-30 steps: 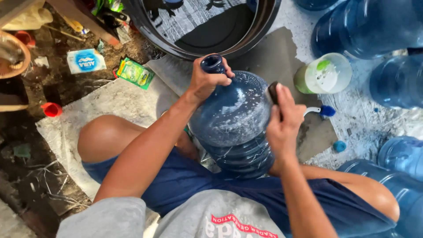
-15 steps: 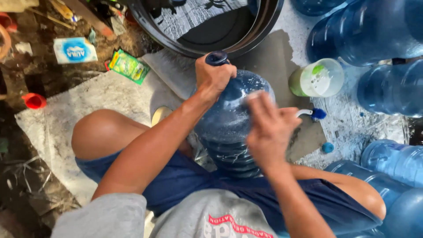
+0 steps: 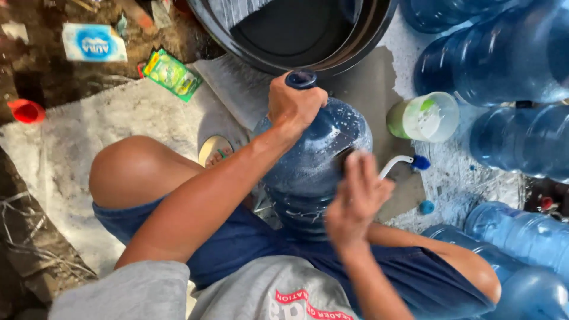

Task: The person scrubs the exterior of a large blue water jug using a small brush and soapy water. They rotate the jug to clean different sides and the bottom, repeatedly dipping the brush into a small container of soapy water to maintain suds.

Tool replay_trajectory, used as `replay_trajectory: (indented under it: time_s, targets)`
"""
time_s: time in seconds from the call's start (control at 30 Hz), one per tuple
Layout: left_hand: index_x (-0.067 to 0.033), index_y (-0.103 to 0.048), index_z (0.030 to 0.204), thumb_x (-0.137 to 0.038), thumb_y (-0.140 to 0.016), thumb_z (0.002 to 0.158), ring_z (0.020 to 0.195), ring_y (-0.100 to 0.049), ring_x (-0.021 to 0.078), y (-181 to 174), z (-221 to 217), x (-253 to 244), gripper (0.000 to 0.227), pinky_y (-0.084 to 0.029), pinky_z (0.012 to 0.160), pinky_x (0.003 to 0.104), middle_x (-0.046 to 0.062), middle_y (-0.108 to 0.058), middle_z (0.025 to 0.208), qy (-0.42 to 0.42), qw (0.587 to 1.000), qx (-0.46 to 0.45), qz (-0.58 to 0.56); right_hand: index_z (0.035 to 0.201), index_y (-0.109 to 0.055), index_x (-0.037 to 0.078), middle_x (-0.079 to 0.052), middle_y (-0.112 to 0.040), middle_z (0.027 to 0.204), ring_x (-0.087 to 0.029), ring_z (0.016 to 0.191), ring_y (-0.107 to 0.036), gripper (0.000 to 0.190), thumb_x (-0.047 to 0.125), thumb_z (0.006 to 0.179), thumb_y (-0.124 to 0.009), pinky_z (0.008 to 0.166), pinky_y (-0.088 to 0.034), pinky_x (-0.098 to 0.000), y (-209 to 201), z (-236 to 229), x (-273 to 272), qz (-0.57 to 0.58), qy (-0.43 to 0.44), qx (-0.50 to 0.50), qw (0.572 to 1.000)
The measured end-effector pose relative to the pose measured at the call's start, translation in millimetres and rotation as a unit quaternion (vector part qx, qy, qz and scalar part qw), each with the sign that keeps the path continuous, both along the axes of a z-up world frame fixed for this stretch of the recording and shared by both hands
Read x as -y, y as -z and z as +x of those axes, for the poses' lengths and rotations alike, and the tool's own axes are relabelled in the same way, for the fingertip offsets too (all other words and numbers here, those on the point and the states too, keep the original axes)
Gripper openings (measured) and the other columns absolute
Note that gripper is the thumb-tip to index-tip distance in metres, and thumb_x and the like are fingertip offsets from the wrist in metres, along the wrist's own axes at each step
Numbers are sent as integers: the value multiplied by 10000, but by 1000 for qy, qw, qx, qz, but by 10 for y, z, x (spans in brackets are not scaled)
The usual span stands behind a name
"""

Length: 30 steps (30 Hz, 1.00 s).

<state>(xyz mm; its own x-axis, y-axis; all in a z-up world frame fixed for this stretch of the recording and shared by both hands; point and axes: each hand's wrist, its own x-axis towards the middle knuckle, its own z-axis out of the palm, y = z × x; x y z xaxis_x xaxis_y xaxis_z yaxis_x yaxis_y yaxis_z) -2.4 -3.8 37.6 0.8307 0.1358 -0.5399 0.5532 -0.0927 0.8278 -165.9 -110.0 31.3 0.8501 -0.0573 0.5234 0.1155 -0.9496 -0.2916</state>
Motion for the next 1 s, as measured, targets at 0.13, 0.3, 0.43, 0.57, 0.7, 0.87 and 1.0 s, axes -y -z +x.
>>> replay_trajectory:
  time_s: [0.13,0.3,0.43,0.57,0.7,0.87,1.0]
  targets:
    - [-156,-489,512,-156,-584,472,596,-547,162,-149,46,-34,103,-473,646,371,-63,-550,577,19,994,-111,1,1224,-584,110,-169,-555,1300,-328,940,-560,317,51,927,-490,897,-340,-443,214,-396,39,-42,-68,-47,996]
    - [-154,-547,594,-97,-551,508,622,-657,235,-214,-24,-31,103,-425,730,347,-41,-540,525,-3,999,-45,6,1329,-550,103,-119,-598,1254,-366,898,-548,482,-29,865,-544,752,-348,-428,10,208,531,41,29,-104,993]
    - [-155,-615,659,-149,-560,517,754,-692,271,-257,-51,-33,152,-486,721,337,6,-621,587,11,997,-69,17,1185,-655,198,-44,-639,1142,-301,751,-497,534,68,674,-568,666,-274,-386,-528,219,-393,-208,-13,-106,972]
    - [-150,-665,737,-159,-641,522,842,-694,269,-172,32,-60,216,-505,770,351,25,-688,715,71,996,-57,9,1188,-611,193,-14,-554,1200,-251,734,-444,682,62,521,-550,653,-232,-378,-431,170,-623,-153,-170,-155,961]
    - [-144,-662,756,-166,-646,488,878,-688,314,-96,5,-93,269,-505,781,381,24,-697,737,76,996,-45,8,1242,-607,224,-72,-618,1144,-310,772,-473,536,73,738,-508,688,-234,-386,-363,386,179,-210,-130,-138,959]
    - [-137,-650,696,-161,-749,467,762,-692,251,282,13,-65,250,-497,743,350,53,-668,679,76,992,54,-82,1328,-587,183,-82,-651,1149,-374,845,-568,529,114,804,-582,735,-376,-447,547,440,2220,-155,-50,-258,952]
    - [-123,-658,707,-157,-806,491,748,-668,192,521,64,6,264,-494,744,303,64,-670,710,55,983,69,-163,1436,-505,289,-150,-720,1056,-474,882,-630,590,401,857,-507,740,-438,-605,532,484,3979,-333,183,-421,824]
